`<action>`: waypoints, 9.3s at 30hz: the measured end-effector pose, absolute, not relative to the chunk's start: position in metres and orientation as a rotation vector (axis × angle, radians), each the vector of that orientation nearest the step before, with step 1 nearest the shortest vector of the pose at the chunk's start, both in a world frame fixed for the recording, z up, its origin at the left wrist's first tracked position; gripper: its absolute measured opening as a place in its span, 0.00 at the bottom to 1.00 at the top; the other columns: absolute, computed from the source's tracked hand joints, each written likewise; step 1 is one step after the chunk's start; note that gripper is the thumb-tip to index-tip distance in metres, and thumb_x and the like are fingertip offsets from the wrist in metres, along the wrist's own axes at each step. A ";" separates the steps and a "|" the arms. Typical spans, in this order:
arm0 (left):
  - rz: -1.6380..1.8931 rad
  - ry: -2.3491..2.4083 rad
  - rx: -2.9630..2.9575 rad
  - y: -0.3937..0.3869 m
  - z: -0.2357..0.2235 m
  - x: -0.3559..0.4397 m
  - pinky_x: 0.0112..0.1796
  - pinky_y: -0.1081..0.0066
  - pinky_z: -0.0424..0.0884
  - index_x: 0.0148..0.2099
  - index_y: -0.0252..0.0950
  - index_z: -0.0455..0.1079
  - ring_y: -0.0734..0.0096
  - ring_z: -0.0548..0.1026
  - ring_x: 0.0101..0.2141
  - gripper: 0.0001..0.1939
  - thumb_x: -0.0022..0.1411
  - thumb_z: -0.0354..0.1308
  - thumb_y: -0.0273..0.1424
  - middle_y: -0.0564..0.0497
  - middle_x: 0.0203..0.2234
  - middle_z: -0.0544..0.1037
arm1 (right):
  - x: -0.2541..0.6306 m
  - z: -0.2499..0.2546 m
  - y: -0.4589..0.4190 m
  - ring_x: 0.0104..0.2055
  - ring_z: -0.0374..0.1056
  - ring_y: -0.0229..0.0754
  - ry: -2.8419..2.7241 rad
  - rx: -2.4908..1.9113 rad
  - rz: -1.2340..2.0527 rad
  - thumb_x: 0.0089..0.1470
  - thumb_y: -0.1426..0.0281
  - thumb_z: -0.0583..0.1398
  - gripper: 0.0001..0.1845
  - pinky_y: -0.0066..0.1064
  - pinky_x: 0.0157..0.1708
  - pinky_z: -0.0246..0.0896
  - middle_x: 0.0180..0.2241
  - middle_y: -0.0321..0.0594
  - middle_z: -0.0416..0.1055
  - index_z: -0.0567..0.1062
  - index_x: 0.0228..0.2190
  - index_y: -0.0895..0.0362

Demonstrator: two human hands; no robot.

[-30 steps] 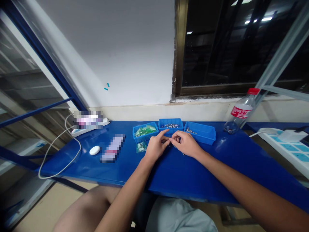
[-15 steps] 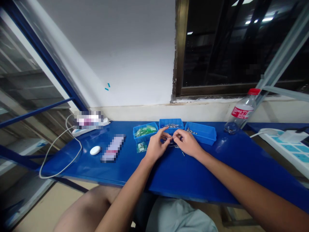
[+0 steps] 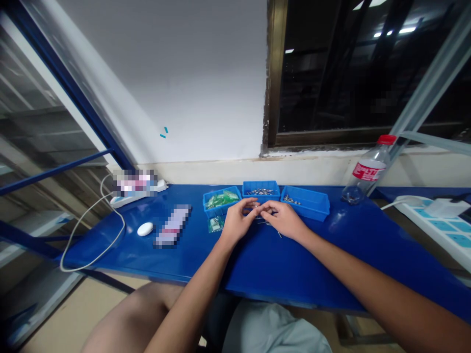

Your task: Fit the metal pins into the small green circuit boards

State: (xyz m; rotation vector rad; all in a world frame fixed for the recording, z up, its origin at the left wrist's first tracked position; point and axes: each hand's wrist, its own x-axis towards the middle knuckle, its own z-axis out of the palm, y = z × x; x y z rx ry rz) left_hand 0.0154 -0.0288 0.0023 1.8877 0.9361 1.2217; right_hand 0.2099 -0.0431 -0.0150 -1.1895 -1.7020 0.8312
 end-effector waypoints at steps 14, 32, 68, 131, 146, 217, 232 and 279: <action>0.849 1.052 2.553 -0.032 -0.005 0.011 0.59 0.56 0.70 0.54 0.40 0.80 0.53 0.75 0.57 0.17 0.66 0.64 0.39 0.45 0.57 0.79 | 0.213 -0.007 -0.041 0.23 0.65 0.37 -1.362 -1.182 0.896 0.58 0.46 0.65 0.25 0.28 0.21 0.57 0.25 0.37 0.73 0.78 0.36 0.56; 0.811 1.161 2.515 -0.026 -0.005 0.009 0.48 0.64 0.75 0.46 0.38 0.81 0.60 0.80 0.43 0.09 0.67 0.61 0.27 0.47 0.42 0.85 | 0.209 0.006 -0.041 0.24 0.69 0.36 -1.077 -1.021 0.976 0.53 0.50 0.70 0.23 0.22 0.13 0.50 0.30 0.39 0.74 0.78 0.38 0.56; 1.326 0.920 2.121 -0.035 0.012 0.012 0.46 0.69 0.77 0.41 0.37 0.75 0.66 0.79 0.42 0.06 0.68 0.57 0.24 0.48 0.39 0.80 | 0.209 -0.011 -0.045 0.23 0.67 0.38 -1.807 -1.239 0.582 0.59 0.62 0.63 0.08 0.31 0.26 0.63 0.34 0.37 0.79 0.78 0.37 0.52; 1.091 0.995 2.048 -0.028 -0.006 0.011 0.47 0.67 0.80 0.68 0.42 0.65 0.64 0.85 0.43 0.29 0.67 0.63 0.25 0.50 0.43 0.86 | 0.207 -0.006 -0.048 0.28 0.68 0.38 -1.853 -1.191 0.530 0.63 0.61 0.62 0.11 0.33 0.29 0.67 0.39 0.41 0.77 0.80 0.39 0.53; 1.376 0.920 1.793 -0.029 0.004 0.016 0.42 0.69 0.78 0.64 0.38 0.67 0.68 0.82 0.38 0.24 0.67 0.64 0.30 0.47 0.40 0.83 | 0.210 -0.004 -0.047 0.39 0.74 0.47 -1.777 -1.168 0.682 0.66 0.54 0.58 0.19 0.36 0.40 0.69 0.37 0.42 0.79 0.79 0.34 0.54; 1.282 0.944 2.041 -0.032 0.004 0.016 0.44 0.67 0.80 0.50 0.37 0.75 0.68 0.82 0.38 0.15 0.62 0.60 0.20 0.47 0.45 0.82 | 0.209 -0.012 -0.046 0.27 0.69 0.39 -1.811 -1.228 0.461 0.59 0.61 0.62 0.08 0.32 0.28 0.66 0.32 0.39 0.76 0.77 0.36 0.53; 1.326 0.925 1.859 -0.031 0.001 0.019 0.42 0.69 0.80 0.53 0.38 0.68 0.71 0.83 0.35 0.17 0.62 0.61 0.22 0.51 0.36 0.83 | 0.203 -0.018 -0.044 0.30 0.72 0.42 -1.665 -1.201 0.616 0.60 0.57 0.64 0.13 0.33 0.28 0.69 0.38 0.43 0.78 0.75 0.38 0.53; 1.182 0.943 1.866 -0.027 -0.005 0.014 0.47 0.65 0.82 0.65 0.40 0.67 0.64 0.86 0.42 0.27 0.66 0.63 0.24 0.48 0.43 0.86 | 0.209 -0.007 -0.050 0.31 0.72 0.41 -1.896 -1.139 0.310 0.64 0.64 0.59 0.09 0.35 0.34 0.70 0.40 0.42 0.78 0.79 0.41 0.52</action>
